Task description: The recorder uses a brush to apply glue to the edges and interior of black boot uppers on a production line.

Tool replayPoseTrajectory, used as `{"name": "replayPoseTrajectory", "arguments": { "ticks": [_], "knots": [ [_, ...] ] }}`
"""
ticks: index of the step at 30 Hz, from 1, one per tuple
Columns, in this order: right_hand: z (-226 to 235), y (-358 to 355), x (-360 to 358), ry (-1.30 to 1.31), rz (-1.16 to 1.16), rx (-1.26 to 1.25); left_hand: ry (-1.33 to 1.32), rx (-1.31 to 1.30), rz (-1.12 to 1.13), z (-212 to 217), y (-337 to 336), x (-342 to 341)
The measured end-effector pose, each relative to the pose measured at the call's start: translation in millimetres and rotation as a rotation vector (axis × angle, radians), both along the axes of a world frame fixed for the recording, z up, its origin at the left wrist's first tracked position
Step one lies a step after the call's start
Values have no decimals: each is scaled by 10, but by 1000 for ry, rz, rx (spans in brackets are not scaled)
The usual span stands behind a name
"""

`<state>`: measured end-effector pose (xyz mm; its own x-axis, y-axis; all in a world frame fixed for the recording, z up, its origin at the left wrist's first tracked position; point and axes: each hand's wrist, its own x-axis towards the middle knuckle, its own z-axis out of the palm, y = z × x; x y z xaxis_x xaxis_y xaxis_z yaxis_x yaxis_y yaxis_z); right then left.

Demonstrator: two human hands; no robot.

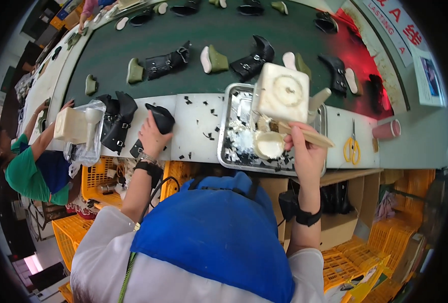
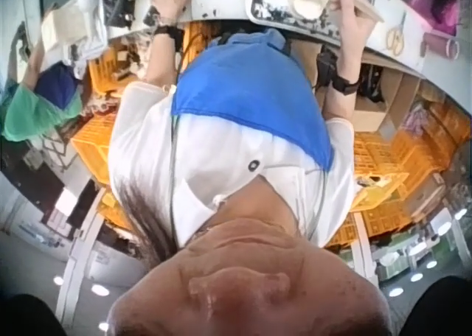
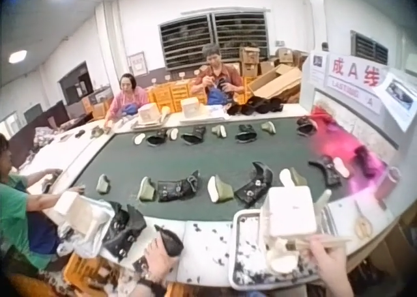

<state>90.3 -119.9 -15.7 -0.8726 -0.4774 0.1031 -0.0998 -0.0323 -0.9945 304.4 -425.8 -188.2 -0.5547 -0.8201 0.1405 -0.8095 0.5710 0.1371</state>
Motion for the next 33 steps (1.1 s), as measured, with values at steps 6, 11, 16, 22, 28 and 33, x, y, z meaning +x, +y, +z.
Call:
{"name": "replayPoseTrajectory", "arguments": {
  "ticks": [6,11,16,22,28,33],
  "knots": [
    [-362,130,-162,-12,-43,155,376,180,-117,87,-165,30],
    [-999,188,-212,233,-51,461,769,704,-360,870,247,-312],
    [-1188,182,-151,374,-25,563,799,1162,-534,1145,370,-398],
    [-1027,244,-175,397,52,653,781,1505,-589,1257,414,-360],
    [-924,324,-303,356,83,651,631,1770,-666,1303,510,-370],
    [-636,221,-385,-145,25,282,514,1938,-672,1018,533,-374]
  ]
}}
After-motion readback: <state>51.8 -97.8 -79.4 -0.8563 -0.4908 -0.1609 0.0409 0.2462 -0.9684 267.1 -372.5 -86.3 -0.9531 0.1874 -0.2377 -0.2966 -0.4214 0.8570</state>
